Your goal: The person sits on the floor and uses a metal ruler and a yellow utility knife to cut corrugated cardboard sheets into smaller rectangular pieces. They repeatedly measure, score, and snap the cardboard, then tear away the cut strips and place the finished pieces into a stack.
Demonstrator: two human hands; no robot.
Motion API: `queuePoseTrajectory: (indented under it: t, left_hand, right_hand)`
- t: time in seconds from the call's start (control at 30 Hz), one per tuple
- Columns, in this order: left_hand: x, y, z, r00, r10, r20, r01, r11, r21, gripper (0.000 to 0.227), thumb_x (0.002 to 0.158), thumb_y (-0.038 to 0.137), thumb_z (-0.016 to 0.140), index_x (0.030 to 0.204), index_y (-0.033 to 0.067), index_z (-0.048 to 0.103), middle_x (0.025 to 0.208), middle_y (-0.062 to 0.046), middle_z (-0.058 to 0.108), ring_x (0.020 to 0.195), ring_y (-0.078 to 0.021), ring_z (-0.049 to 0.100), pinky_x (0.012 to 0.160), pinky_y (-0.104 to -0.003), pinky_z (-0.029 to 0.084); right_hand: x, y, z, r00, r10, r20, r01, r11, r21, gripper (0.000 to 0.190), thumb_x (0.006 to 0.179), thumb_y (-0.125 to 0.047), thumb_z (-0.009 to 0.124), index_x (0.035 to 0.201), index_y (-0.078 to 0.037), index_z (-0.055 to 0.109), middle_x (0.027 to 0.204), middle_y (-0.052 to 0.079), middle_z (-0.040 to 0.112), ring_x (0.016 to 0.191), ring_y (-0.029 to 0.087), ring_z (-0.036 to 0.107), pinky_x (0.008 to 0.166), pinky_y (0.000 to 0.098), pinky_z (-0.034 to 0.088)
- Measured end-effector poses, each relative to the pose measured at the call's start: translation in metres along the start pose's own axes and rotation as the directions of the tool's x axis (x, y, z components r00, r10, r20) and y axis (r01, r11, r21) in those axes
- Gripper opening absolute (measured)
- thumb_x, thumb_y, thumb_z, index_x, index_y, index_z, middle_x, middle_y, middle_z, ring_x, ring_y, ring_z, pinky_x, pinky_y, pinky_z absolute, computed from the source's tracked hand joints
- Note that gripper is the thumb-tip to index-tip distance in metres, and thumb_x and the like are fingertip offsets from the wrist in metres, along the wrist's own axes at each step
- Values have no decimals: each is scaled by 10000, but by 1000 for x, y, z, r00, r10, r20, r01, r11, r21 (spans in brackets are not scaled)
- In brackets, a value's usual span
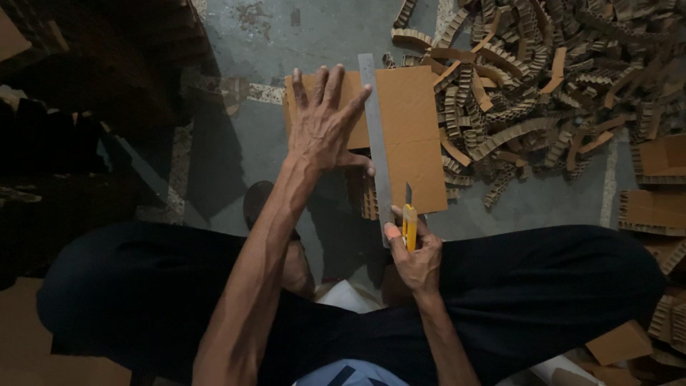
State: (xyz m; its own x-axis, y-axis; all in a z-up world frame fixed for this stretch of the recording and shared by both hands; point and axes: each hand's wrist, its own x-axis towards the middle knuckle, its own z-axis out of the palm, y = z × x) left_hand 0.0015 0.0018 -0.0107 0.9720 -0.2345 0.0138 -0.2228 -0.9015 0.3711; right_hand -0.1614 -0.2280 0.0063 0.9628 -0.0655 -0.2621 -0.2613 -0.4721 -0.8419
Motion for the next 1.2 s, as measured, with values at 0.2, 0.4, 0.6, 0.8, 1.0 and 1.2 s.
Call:
queuePoseTrajectory:
  t: [0.2, 0.4, 0.6, 0.8, 1.0, 1.2]
  left_hand:
    - [2, 0, 2, 1000, -12, 17, 12, 1000, 2, 1567, 209, 994, 717, 1580, 356, 305, 1657, -237, 176, 1529, -474, 105, 1191, -667, -133]
    - [1, 0, 2, 1000, -14, 1, 14, 1000, -9, 1567, 197, 986, 724, 1576, 360, 318, 1661, -225, 182, 1530, -469, 107, 1200, -658, -134]
    - [1, 1, 2, 1000, -17, -5, 17, 1000, -15, 1568, 185, 980, 723, 1571, 369, 317, 1661, -216, 194, 1535, -462, 115, 1206, -653, -134]
    - [-2, 0, -1, 1000, 1, -12, -1, 1000, -2, 1541, 245, 983, 729, 1587, 340, 331, 1652, -241, 207, 1535, -477, 123, 1196, -668, -137]
    - [-1, 4, -6, 1000, -5, -22, 4, 1000, -18, 1552, 201, 975, 738, 1561, 339, 345, 1651, -240, 191, 1525, -461, 128, 1201, -654, -125]
    - [0, 0, -2, 998, -25, 61, 23, 999, 28, 1502, 284, 913, 789, 1589, 326, 331, 1663, -236, 182, 1554, -460, 119, 1209, -689, -95]
  right_hand:
    - [1, 1, 0, 1000, 7, -2, -7, 1000, 20, 392, 901, -225, 722, 1268, -88, 725, 621, 10, 624, 508, 72, 571, 460, 247, 466]
    - [1, 2, 0, 1000, -28, 9, 28, 999, 24, 380, 903, -202, 714, 1265, -88, 711, 668, 1, 661, 523, 68, 603, 461, 243, 498]
    - [2, 0, 0, 1000, 13, 10, -13, 1000, -4, 386, 903, -212, 713, 1273, -101, 712, 637, 14, 659, 522, 74, 605, 468, 244, 501]
    - [-1, -4, 0, 1000, 18, -8, -18, 1000, 12, 391, 900, -210, 744, 1271, -88, 737, 677, 23, 668, 554, 79, 593, 507, 244, 487]
    - [0, -12, -2, 999, 33, 12, -33, 999, 4, 406, 889, -222, 728, 1275, -97, 714, 708, 21, 685, 548, 75, 613, 498, 241, 502]
    - [0, -6, -2, 1000, 13, -11, -14, 998, -64, 427, 884, -259, 719, 1271, -78, 722, 758, 54, 713, 611, 121, 637, 569, 283, 516]
